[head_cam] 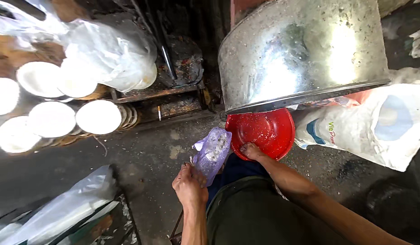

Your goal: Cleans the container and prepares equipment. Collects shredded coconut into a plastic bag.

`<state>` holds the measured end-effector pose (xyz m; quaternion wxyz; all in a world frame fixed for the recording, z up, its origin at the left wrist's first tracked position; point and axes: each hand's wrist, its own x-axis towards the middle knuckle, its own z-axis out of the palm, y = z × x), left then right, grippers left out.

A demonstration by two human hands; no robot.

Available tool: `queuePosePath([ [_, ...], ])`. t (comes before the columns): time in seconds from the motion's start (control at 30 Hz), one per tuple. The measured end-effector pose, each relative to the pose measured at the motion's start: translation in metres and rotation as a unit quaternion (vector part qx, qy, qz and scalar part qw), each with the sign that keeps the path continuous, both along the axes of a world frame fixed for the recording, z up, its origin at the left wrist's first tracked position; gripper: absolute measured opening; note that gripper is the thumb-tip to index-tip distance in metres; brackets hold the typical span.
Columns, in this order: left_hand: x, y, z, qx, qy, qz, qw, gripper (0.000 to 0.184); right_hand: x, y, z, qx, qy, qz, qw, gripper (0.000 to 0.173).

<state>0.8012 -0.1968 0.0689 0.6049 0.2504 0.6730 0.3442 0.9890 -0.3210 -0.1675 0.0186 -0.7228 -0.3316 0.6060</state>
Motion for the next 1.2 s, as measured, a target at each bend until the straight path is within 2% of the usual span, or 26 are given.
queuePosePath([
  [0.07, -0.002, 0.002, 0.001, 0.003, -0.004, -0.008, 1.000, 0.051, 0.004, 0.009, 0.025, 0.076, 0.015, -0.064, 0.995, 0.039],
  [0.13, -0.004, 0.004, 0.002, 0.002, -0.008, -0.014, 1.000, 0.051, 0.006, 0.027, 0.072, 0.193, 0.016, -0.143, 0.971, 0.037],
  [0.17, -0.004, 0.005, 0.003, 0.002, -0.011, -0.017, 1.000, 0.052, 0.004, 0.039, 0.098, 0.276, 0.009, -0.171, 0.946, 0.035],
  [0.23, -0.004, 0.007, 0.005, 0.004, -0.016, -0.027, 1.000, 0.052, -0.012, 0.063, 0.142, 0.459, 0.006, -0.208, 0.864, 0.032],
  [0.3, -0.003, 0.008, 0.007, 0.011, -0.020, -0.030, 0.999, 0.052, -0.036, 0.087, 0.171, 0.594, 0.034, -0.189, 0.782, 0.030],
  [0.33, -0.002, 0.009, 0.008, 0.012, -0.021, -0.031, 0.999, 0.052, -0.049, 0.095, 0.177, 0.627, 0.045, -0.149, 0.764, 0.029],
  [0.37, -0.003, 0.009, 0.009, 0.013, -0.021, -0.029, 0.999, 0.052, -0.059, 0.101, 0.176, 0.632, 0.042, -0.084, 0.769, 0.028],
  [0.43, -0.007, 0.009, 0.013, 0.013, -0.020, -0.025, 0.999, 0.051, -0.066, 0.099, 0.169, 0.586, -0.018, 0.047, 0.809, 0.026],
  [0.47, -0.010, 0.010, 0.015, 0.013, -0.023, -0.027, 0.999, 0.051, -0.064, 0.093, 0.167, 0.575, -0.049, 0.045, 0.816, 0.025],
  [0.57, -0.019, 0.011, 0.017, 0.010, -0.038, -0.028, 0.999, 0.051, -0.034, 0.051, 0.169, 0.515, -0.155, -0.142, 0.831, 0.027],
  [0.63, -0.022, 0.012, 0.018, 0.009, -0.044, -0.032, 0.998, 0.051, -0.001, 0.005, 0.160, 0.379, -0.251, -0.267, 0.850, 0.046],
  [0.73, -0.025, 0.012, 0.021, 0.009, -0.045, -0.038, 0.998, 0.052, 0.039, -0.083, 0.114, 0.194, -0.322, -0.427, 0.823, 0.076],
  [0.8, -0.026, 0.012, 0.025, 0.012, -0.031, -0.045, 0.998, 0.050, 0.043, -0.126, 0.091, 0.098, -0.261, -0.516, 0.810, 0.080],
  [0.83, -0.024, 0.013, 0.028, 0.012, -0.021, -0.046, 0.999, 0.049, 0.041, -0.134, 0.080, 0.060, -0.201, -0.570, 0.794, 0.075],
  [0.93, -0.022, 0.012, 0.037, 0.012, -0.005, -0.032, 0.999, 0.050, 0.034, -0.129, 0.046, 0.004, 0.030, -0.705, 0.709, 0.057],
  [1.0, -0.021, 0.011, 0.044, 0.017, -0.002, -0.017, 1.000, 0.050, 0.030, -0.110, 0.042, 0.011, 0.040, -0.732, 0.680, 0.042],
  [1.07, -0.024, 0.010, 0.052, 0.024, -0.005, -0.006, 1.000, 0.050, 0.033, -0.087, 0.047, 0.027, 0.031, -0.746, 0.665, 0.037],
  [1.13, -0.028, 0.007, 0.060, 0.034, -0.010, 0.006, 0.999, 0.049, 0.045, -0.055, 0.046, 0.051, 0.026, -0.751, 0.658, 0.040],
  [1.2, -0.027, 0.005, 0.069, 0.037, -0.018, 0.019, 0.999, 0.050, 0.060, -0.027, 0.033, 0.073, 0.000, -0.740, 0.668, 0.047],
])
